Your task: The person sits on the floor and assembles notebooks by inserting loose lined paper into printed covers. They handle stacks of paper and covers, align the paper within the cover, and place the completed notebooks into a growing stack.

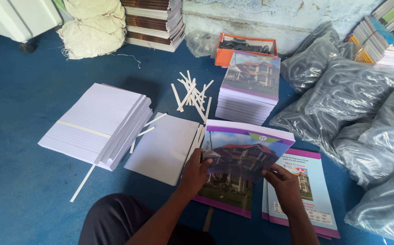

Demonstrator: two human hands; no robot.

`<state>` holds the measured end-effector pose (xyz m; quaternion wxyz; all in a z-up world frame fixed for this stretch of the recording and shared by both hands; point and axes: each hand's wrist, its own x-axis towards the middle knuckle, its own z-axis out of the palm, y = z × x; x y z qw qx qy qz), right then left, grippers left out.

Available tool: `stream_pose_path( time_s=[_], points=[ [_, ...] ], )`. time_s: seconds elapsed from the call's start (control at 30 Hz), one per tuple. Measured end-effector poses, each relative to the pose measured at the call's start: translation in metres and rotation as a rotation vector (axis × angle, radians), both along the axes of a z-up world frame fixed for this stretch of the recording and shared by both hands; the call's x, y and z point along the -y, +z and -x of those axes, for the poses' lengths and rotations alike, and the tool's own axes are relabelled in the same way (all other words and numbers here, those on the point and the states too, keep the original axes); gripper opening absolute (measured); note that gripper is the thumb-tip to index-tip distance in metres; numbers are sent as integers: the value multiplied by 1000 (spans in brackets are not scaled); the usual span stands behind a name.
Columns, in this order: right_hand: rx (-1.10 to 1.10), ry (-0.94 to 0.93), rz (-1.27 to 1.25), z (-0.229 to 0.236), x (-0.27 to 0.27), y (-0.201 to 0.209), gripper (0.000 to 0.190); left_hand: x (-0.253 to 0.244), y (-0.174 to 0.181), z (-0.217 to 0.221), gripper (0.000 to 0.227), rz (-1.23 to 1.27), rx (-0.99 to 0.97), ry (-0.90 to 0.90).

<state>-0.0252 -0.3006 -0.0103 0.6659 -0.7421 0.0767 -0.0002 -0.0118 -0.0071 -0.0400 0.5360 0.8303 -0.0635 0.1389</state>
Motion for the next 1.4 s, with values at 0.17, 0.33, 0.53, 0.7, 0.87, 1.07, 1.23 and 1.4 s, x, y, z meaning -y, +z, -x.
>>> stream_pose_path(
  time_s=[0.17,0.33,0.53,0.7,0.87,1.07,1.23,1.4],
  points=[
    [-49,-9,49,-4,6,-4,32,-3,6,-1,38,-9,-93,-4],
    [-47,-9,154,-4,4,-2,30,-6,7,2,44,1,-59,-11],
    [-12,-48,140,-7,1,-3,30,-6,16,2,38,15,-73,-7],
    [-2,-27,164,-12,3,-1,28,-14,28,-10,27,2,-129,-87],
    [0,0,151,-23,12,8,27,-22,39,-42,27,32,-255,-192],
    [56,54,7,-31,19,37,26,-35,68,-78,29,77,-325,-307],
    [3,51,-57,-44,26,66,27,-37,95,-103,20,204,-476,-376],
    [-29,65,-139,-68,32,96,28,-33,125,-128,36,313,-519,-393]
  ],
)
